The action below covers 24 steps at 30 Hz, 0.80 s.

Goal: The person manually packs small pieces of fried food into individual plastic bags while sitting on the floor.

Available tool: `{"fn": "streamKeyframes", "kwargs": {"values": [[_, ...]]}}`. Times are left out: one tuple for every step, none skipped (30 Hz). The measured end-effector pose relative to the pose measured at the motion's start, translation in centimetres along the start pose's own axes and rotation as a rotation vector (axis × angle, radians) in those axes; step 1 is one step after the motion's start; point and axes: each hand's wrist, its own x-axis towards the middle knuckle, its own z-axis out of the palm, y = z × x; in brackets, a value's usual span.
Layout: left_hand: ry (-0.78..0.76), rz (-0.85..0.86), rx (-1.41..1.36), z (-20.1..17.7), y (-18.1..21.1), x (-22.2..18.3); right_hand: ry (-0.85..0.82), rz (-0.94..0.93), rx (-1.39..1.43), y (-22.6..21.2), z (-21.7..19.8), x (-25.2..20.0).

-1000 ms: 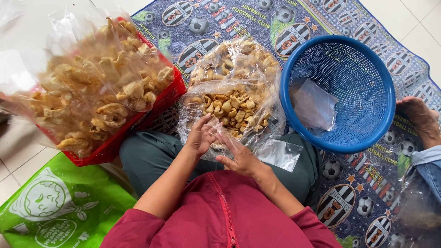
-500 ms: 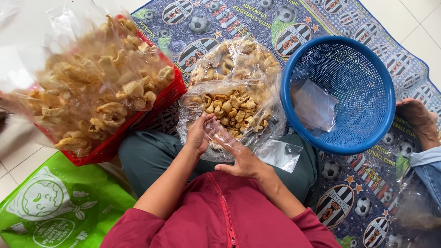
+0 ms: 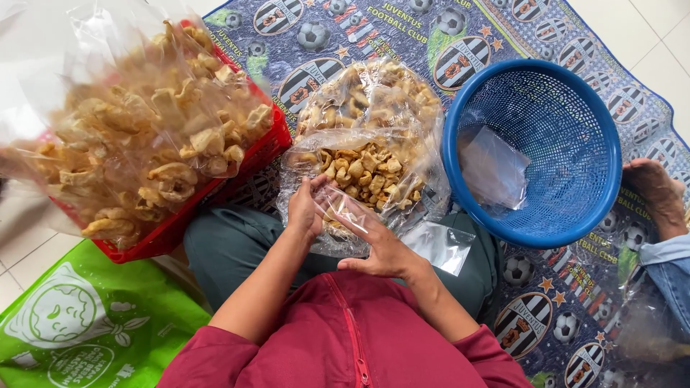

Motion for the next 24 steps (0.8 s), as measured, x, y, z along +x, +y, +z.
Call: {"fn": "streamKeyframes", "kwargs": {"values": [[0.002, -0.001, -0.001, 0.0, 0.1, 0.2, -0.002, 0.001, 0.001, -0.6, -0.4, 0.4], [0.013, 0.011, 0.008, 0.1, 0.2, 0.3, 0.004, -0.015, 0.025, -1.1, -0.8, 0.9], [0.022, 0.022, 0.016, 0.2, 0.4, 0.6, 0.011, -0.030, 0.046, -1.6, -1.2, 1.4], [0.023, 0.021, 0.015, 0.1, 0.8, 0.6, 0.010, -0.029, 0.046, -1.5, -1.6, 1.4], [0.044, 0.029, 0.000, 0.0, 1.2, 0.8, 0.128, -0.054, 0.118, -1.2, -2.1, 1.5], [0.065, 0.036, -0.014, 0.0, 1.6, 0.9, 0.246, -0.080, 0.189, -1.0, -2.5, 1.6], [0.066, 0.037, -0.016, -0.2, 2.2, 1.1, 0.245, -0.080, 0.189, 0.2, -2.0, 1.5], [0.091, 0.070, -0.023, -0.5, 2.8, 1.4, 0.358, -0.074, 0.428, 1.5, -1.4, 1.4], [0.115, 0.106, -0.031, -0.6, 3.5, 1.7, 0.469, -0.070, 0.668, 2.8, -0.9, 1.5], [0.116, 0.108, -0.033, -0.8, 4.0, 1.9, 0.467, -0.072, 0.669, 3.4, -1.1, 2.5], [0.121, 0.126, -0.072, -1.0, 4.6, 2.2, 0.653, 0.126, 0.624, 4.0, -1.3, 3.4], [0.126, 0.143, -0.111, -1.2, 5.1, 2.4, 0.833, 0.327, 0.571, 4.6, -1.5, 4.3], [0.125, 0.146, -0.111, -1.1, 5.6, 2.2, 0.834, 0.324, 0.572, 7.0, -1.6, 4.9], [0.130, 0.152, -0.114, -1.0, 6.2, 2.1, 0.738, 0.485, 0.317, 9.4, -1.6, 5.5], [0.138, 0.158, -0.117, -1.0, 6.7, 1.9, 0.631, 0.637, 0.062, 11.7, -1.6, 6.1], [0.138, 0.160, -0.116, -1.1, 6.8, 2.0, 0.632, 0.635, 0.063, 18.2, 0.1, 6.4], [0.138, 0.144, -0.130, -1.1, 6.9, 2.2, 0.572, 0.711, -0.193, 24.8, 1.2, 6.8], [0.138, 0.128, -0.144, -1.1, 7.0, 2.4, 0.505, 0.778, -0.451, 31.8, 1.7, 7.9], [0.140, 0.130, -0.144, -1.1, 7.1, 2.4, 0.505, 0.776, -0.448, 26.9, 1.1, 10.7], [0.133, 0.119, -0.148, -1.1, 7.1, 2.4, 0.461, 1.087, -0.672, 21.8, 0.4, 14.0], [0.126, 0.108, -0.152, -1.1, 7.2, 2.4, 0.394, 1.397, -0.894, 16.4, -0.3, 17.4], [0.128, 0.112, -0.152, -1.1, 7.4, 2.4, 0.393, 1.394, -0.891, 16.8, -1.4, 16.7], [0.129, 0.099, -0.151, -1.1, 7.5, 2.4, 0.377, 1.364, -0.884, 16.7, -1.7, 17.3], [0.129, 0.085, -0.151, -1.1, 7.6, 2.3, 0.361, 1.335, -0.877, 15.8, -1.4, 18.7]]}}
